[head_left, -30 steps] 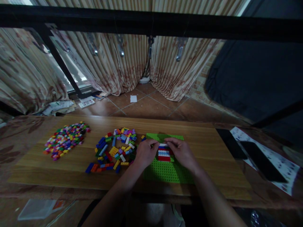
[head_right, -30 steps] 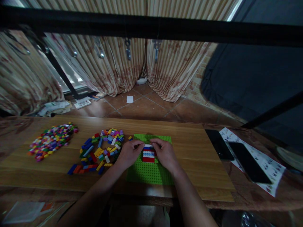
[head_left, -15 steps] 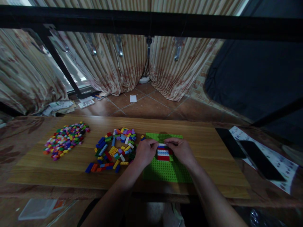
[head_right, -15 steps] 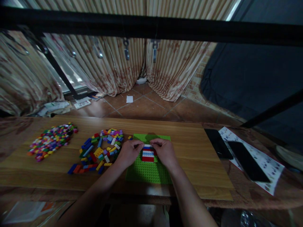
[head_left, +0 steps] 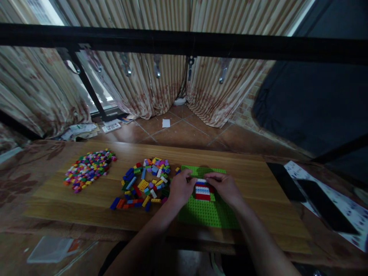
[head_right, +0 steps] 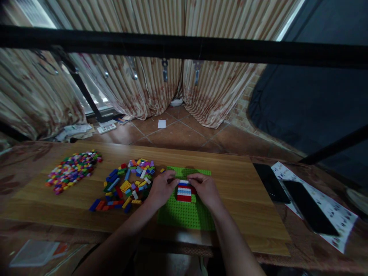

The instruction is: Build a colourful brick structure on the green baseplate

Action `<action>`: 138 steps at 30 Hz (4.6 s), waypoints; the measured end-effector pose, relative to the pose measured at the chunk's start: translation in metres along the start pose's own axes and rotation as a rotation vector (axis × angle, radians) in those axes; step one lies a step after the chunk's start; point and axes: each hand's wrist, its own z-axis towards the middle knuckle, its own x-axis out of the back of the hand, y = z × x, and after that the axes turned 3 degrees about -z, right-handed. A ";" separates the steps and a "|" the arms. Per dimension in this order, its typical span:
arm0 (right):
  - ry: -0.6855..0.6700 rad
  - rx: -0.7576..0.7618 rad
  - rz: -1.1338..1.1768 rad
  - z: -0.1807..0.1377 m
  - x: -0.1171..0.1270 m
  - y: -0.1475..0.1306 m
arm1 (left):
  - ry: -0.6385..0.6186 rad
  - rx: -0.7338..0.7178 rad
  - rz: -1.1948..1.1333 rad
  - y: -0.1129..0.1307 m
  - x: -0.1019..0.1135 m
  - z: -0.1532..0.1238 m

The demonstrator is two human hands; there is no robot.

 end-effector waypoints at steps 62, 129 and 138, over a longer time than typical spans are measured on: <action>-0.080 0.680 -0.470 -0.051 -0.115 -0.025 | 0.454 0.084 -0.742 -0.017 0.104 -0.009; -0.119 0.585 -0.621 0.003 -0.165 -0.085 | 0.767 0.117 -1.263 -0.035 0.176 -0.016; -0.236 0.564 -0.878 -0.023 -0.189 -0.092 | 0.744 0.114 -1.288 -0.035 0.178 -0.017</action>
